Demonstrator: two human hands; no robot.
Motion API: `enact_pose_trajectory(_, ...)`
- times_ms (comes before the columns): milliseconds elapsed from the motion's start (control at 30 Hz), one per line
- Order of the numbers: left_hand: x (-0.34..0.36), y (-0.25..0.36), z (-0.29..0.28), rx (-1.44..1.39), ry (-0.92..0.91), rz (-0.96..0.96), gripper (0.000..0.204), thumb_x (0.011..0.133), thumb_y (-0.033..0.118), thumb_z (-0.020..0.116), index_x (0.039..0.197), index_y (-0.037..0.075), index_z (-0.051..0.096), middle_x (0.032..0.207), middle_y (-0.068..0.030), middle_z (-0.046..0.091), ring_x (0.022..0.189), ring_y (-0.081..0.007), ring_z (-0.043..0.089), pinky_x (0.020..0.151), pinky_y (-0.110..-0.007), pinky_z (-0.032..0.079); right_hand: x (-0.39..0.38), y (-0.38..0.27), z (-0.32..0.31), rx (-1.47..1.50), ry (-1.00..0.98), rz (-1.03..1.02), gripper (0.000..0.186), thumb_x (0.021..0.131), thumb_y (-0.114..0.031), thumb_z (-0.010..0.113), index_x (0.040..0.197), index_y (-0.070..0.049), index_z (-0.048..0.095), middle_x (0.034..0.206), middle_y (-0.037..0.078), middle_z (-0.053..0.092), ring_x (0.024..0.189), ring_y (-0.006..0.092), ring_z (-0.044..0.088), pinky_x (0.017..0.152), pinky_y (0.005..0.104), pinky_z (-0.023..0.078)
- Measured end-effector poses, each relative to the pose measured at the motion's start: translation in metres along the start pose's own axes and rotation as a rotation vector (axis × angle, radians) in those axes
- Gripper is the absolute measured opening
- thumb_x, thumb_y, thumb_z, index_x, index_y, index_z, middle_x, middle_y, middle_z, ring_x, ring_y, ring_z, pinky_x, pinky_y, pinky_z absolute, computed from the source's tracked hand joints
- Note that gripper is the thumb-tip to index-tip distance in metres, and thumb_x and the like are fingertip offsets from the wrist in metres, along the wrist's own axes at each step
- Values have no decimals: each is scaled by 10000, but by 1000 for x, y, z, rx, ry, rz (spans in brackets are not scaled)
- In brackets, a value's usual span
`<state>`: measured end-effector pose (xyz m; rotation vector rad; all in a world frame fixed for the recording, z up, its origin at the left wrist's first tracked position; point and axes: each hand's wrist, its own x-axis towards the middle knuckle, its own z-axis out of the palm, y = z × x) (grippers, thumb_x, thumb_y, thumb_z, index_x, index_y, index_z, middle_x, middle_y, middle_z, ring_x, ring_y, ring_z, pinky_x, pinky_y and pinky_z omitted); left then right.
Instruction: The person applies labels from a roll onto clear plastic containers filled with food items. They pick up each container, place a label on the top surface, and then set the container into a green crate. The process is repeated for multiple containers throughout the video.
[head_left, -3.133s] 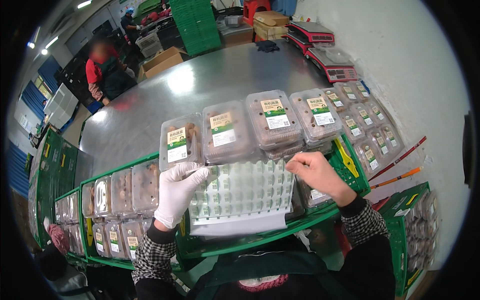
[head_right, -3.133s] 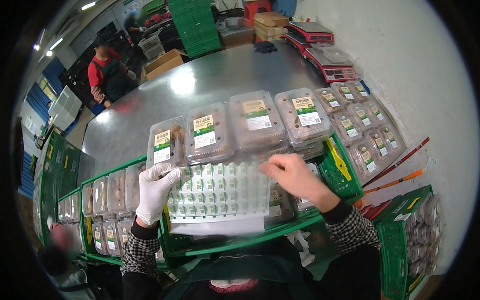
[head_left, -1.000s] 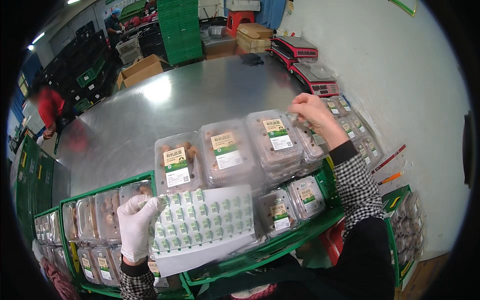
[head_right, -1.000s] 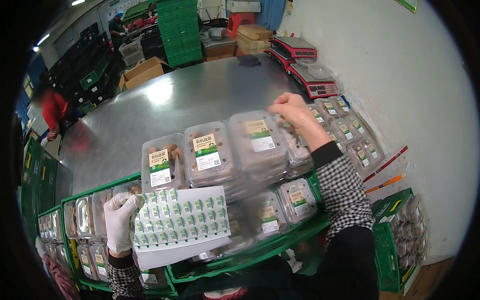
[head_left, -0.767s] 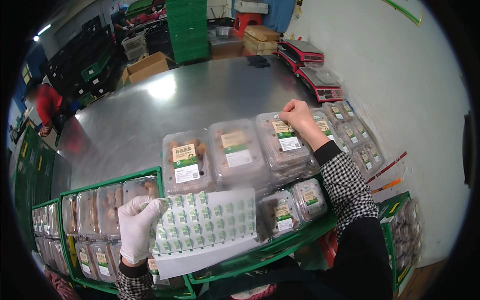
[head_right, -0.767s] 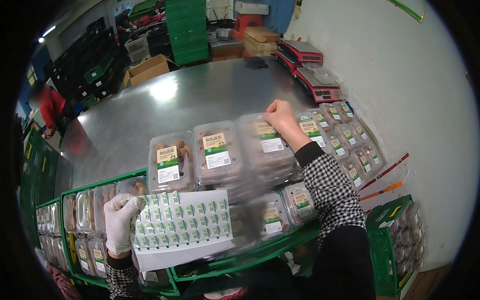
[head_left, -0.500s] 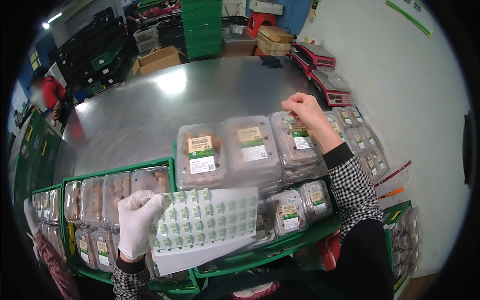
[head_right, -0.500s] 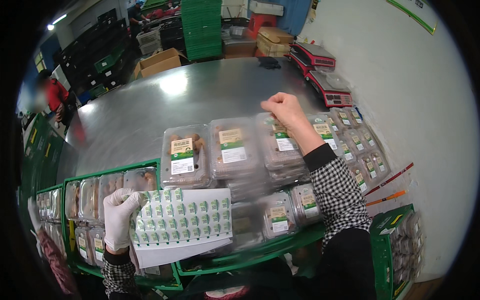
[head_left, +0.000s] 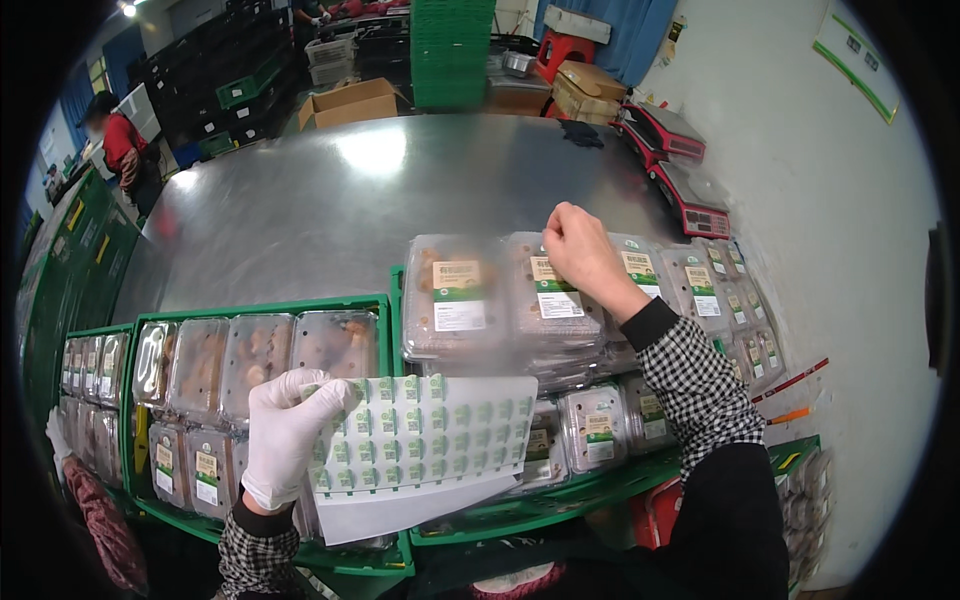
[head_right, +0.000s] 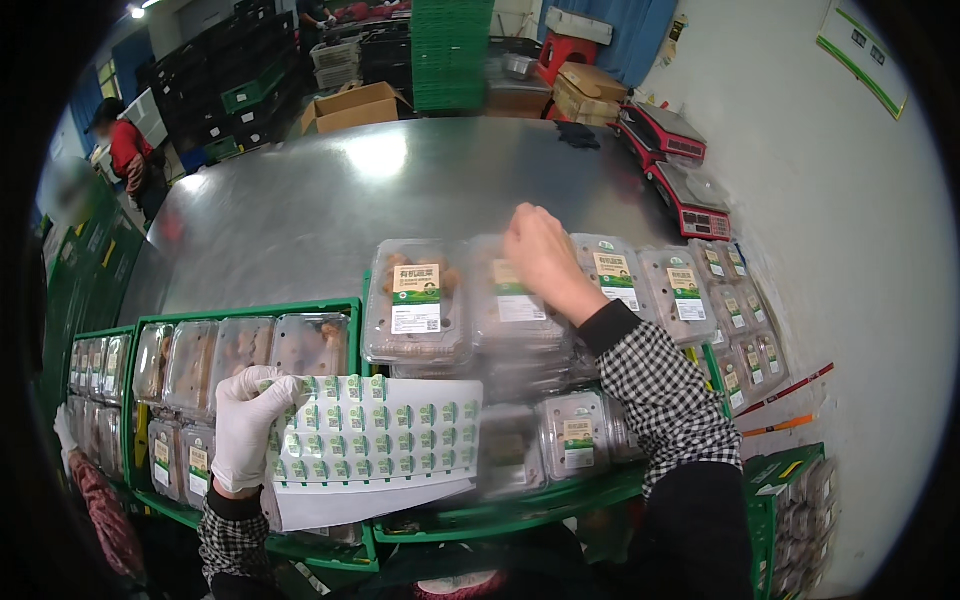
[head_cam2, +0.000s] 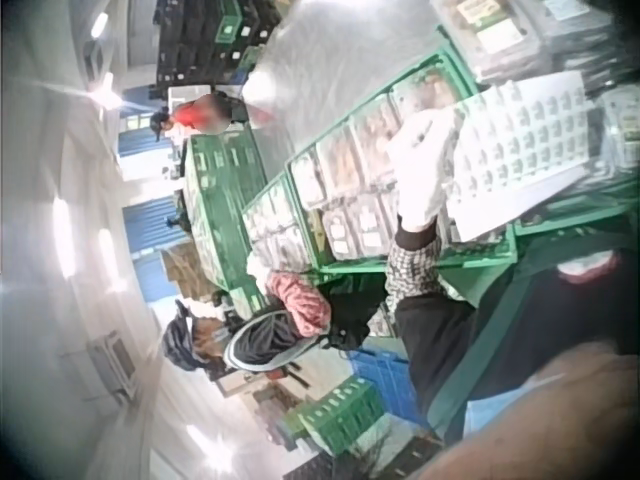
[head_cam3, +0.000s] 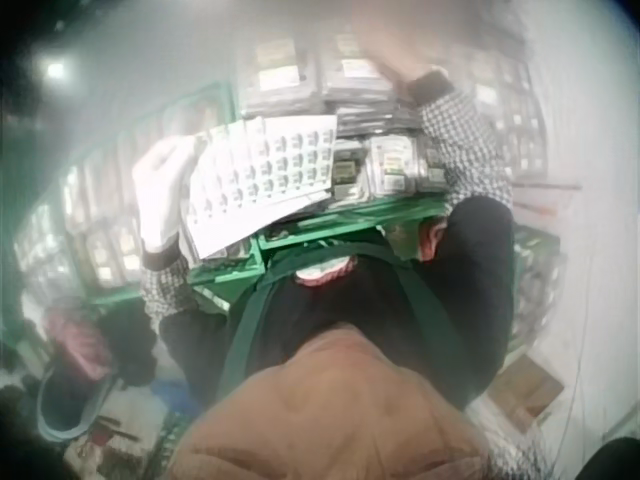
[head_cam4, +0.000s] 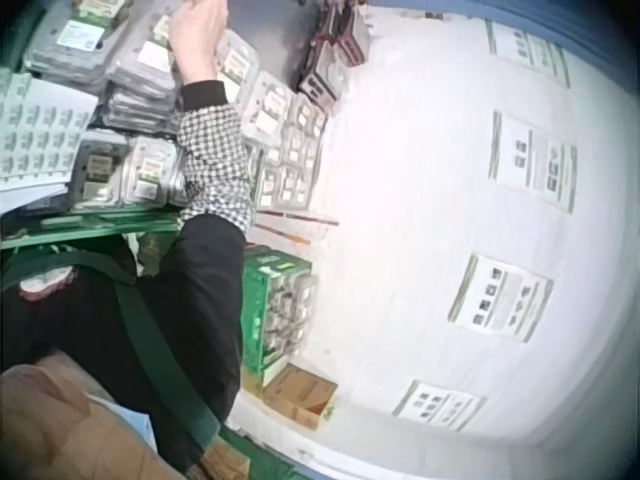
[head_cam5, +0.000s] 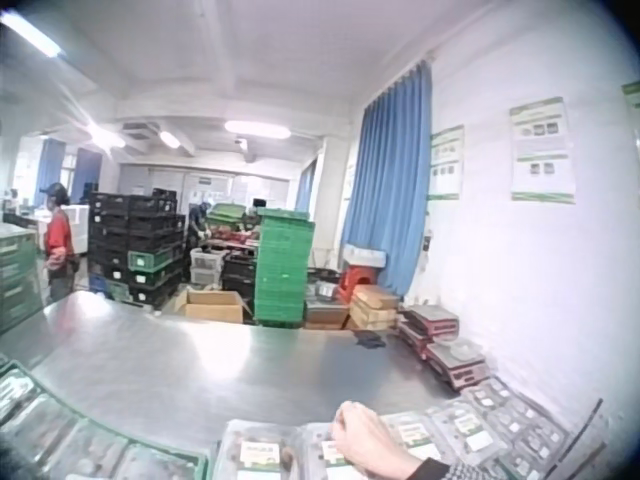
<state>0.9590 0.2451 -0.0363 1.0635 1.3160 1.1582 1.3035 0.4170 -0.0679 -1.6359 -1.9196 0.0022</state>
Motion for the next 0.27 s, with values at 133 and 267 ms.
enact_pose_trajectory(133,-4,0,-6,-13,14,-22,127,816,103,727,821,-21,695,676,-14,643,541,-37,523,490,-184,389,-12,-31,-9,-175,102,-231,92,836,-72,559,847,11,521,885,178,552,830,376,583,708,448,487)
enact_pose_trajectory(267,-9,2,-11,14,-6,2,125,825,113,725,831,-10,705,685,-9,650,558,-37,527,514,-188,399,10,-58,-17,685,-268,203,339,803,-221,684,1065,-24,597,1209,141,589,1024,315,619,879,387,501)
